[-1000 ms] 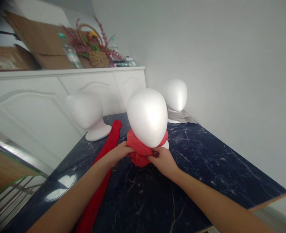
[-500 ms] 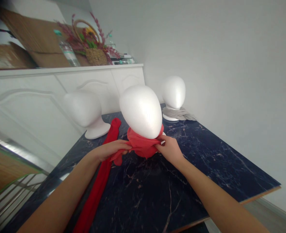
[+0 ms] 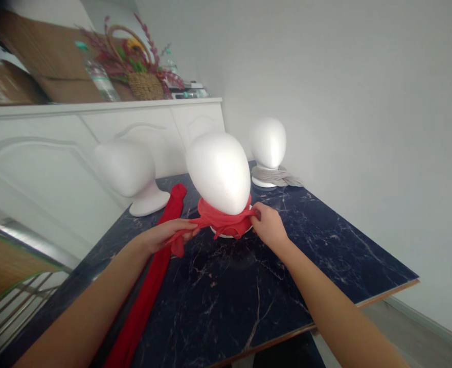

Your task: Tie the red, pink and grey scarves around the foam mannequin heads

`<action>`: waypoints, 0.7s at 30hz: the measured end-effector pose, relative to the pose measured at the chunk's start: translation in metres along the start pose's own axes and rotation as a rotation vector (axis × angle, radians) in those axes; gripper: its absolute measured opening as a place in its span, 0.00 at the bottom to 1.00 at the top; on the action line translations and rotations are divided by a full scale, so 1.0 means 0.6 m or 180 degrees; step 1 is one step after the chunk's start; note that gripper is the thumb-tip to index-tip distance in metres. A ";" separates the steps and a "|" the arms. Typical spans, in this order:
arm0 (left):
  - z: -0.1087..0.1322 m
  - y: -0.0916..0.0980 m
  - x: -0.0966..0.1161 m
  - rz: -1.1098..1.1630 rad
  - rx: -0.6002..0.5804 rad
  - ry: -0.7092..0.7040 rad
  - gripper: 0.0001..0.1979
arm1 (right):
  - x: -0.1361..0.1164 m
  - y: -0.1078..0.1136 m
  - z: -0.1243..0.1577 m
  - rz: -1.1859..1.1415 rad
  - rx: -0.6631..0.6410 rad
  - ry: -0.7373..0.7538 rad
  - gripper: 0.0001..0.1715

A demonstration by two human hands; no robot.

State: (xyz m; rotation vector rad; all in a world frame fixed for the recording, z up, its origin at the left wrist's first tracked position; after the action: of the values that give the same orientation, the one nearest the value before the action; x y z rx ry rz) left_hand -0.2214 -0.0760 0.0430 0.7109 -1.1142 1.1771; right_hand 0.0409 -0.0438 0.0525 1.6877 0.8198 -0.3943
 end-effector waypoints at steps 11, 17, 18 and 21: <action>0.035 -0.075 -0.030 0.0239 0.0418 -0.0684 0.15 | -0.044 -0.096 0.094 -0.1940 -0.3499 -0.0898 0.37; 0.053 -0.100 -0.028 0.0625 0.0772 -0.0914 0.14 | -0.153 -0.155 0.176 -0.3341 -0.5116 -0.0886 0.55; 0.054 -0.103 -0.028 0.0689 0.0796 -0.0907 0.14 | -0.164 -0.162 0.181 -0.3488 -0.5041 -0.0999 0.56; 0.059 -0.102 -0.024 0.0597 0.0949 -0.0915 0.14 | -0.174 -0.178 0.167 -0.3988 -0.4058 -0.1412 0.55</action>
State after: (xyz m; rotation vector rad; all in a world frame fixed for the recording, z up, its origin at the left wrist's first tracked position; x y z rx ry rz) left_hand -0.1736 -0.1295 0.0478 1.0479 -1.2778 1.4513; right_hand -0.0906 -0.1610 0.0154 -0.2265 1.2916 -0.7920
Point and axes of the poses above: each hand's wrist, its own z-axis away from the middle knuckle, its own y-axis out of the back of the hand, x = y × z, the point moved 6 cm from there along -z, towards the middle knuckle, and after that the axes turned 11 degrees about z, right-handed, at the moved point
